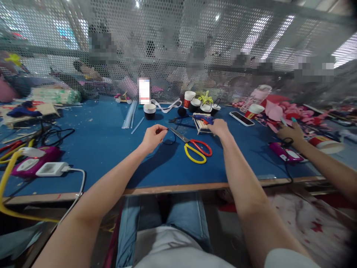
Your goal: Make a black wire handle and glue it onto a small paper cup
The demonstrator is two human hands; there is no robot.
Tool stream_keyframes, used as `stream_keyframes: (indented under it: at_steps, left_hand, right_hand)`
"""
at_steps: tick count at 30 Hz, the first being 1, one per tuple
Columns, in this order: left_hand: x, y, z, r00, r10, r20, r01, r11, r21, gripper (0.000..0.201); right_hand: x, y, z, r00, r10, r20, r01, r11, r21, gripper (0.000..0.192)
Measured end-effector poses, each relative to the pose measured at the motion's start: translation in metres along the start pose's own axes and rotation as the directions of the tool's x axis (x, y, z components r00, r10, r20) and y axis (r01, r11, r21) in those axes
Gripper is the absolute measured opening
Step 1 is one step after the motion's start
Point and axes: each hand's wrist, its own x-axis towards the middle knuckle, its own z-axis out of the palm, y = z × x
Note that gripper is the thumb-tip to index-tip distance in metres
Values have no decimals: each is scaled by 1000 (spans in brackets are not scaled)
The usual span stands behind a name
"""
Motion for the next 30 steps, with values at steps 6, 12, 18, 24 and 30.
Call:
stream_keyframes:
  at_steps: [6,12,18,24,30]
  left_hand:
    - [0,0,-1,999,-32,23,34,997,-72,11]
    - [2,2,-3,999,-47,26,49,993,-105,11]
    - [1,3,-2,998,-57,17,58,992,-115,11]
    - [5,-2,-5,999,-38,-2,37,995,-93,13]
    - [5,-2,-6,998,-55,-33,52,996,-77,11]
  right_hand:
    - [-12,-10,9,989,148,-26,-149,988,-41,32]
    - [-10,-7,0,979,187,-75,-184,982,53,42]
    - [-13,-9,-7,985,149,-91,-91,882,462,33]
    - [-33,-38,-15,996,13,92,-77,665,743,23]
    - [-59,-61,-25,933,-279,226,-24,580,814,21]
